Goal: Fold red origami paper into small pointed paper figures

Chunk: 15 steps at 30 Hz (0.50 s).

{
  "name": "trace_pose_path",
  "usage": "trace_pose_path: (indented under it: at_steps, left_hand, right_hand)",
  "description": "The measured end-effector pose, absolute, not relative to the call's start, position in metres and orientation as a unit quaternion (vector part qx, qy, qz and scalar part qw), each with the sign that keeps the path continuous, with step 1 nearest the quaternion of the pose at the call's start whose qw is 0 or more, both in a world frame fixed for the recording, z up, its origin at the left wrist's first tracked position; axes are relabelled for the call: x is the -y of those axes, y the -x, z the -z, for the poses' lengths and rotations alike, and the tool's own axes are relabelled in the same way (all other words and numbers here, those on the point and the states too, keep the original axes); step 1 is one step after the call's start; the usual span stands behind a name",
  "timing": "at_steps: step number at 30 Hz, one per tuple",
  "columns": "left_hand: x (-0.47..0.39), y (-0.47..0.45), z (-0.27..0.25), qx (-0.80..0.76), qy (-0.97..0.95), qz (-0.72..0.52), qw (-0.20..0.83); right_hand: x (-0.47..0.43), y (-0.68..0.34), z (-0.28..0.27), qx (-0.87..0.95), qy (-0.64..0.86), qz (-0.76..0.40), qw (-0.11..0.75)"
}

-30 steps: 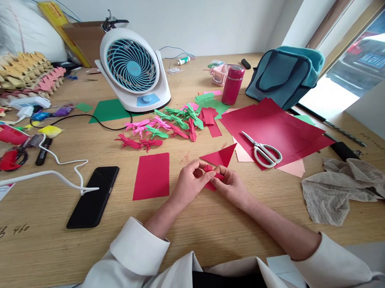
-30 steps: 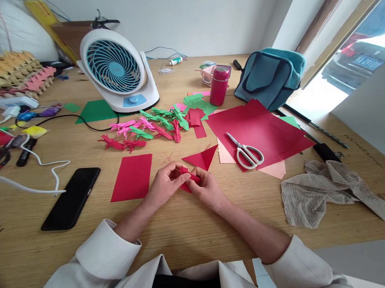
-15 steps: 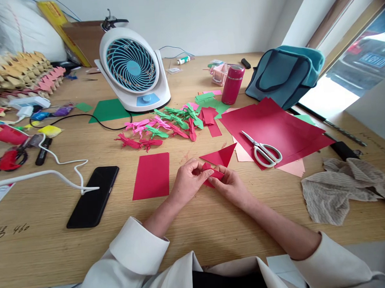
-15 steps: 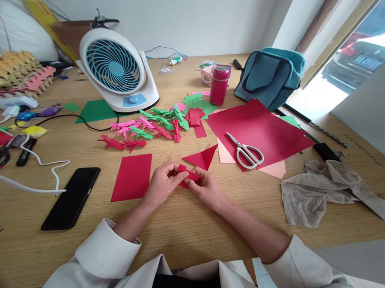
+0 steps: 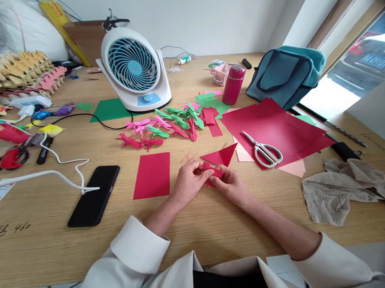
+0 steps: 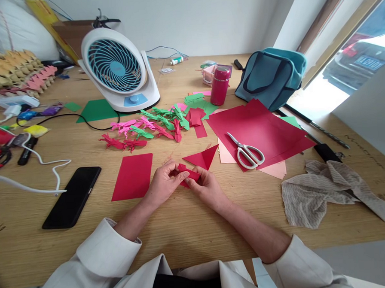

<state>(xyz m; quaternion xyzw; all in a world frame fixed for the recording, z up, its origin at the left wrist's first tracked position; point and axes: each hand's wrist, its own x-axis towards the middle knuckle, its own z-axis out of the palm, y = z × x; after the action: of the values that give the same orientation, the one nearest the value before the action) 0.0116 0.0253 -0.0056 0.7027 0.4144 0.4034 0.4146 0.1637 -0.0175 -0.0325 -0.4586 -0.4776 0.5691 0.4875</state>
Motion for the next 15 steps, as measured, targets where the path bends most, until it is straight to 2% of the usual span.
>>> trace_pose_path:
  at_steps: [15]
  left_hand:
    - [-0.0249, -0.0111, 0.0039, -0.413, -0.692, -0.409, 0.428]
  right_hand:
    - [0.0207, -0.1626, 0.0260, 0.472, 0.449, -0.592, 0.475]
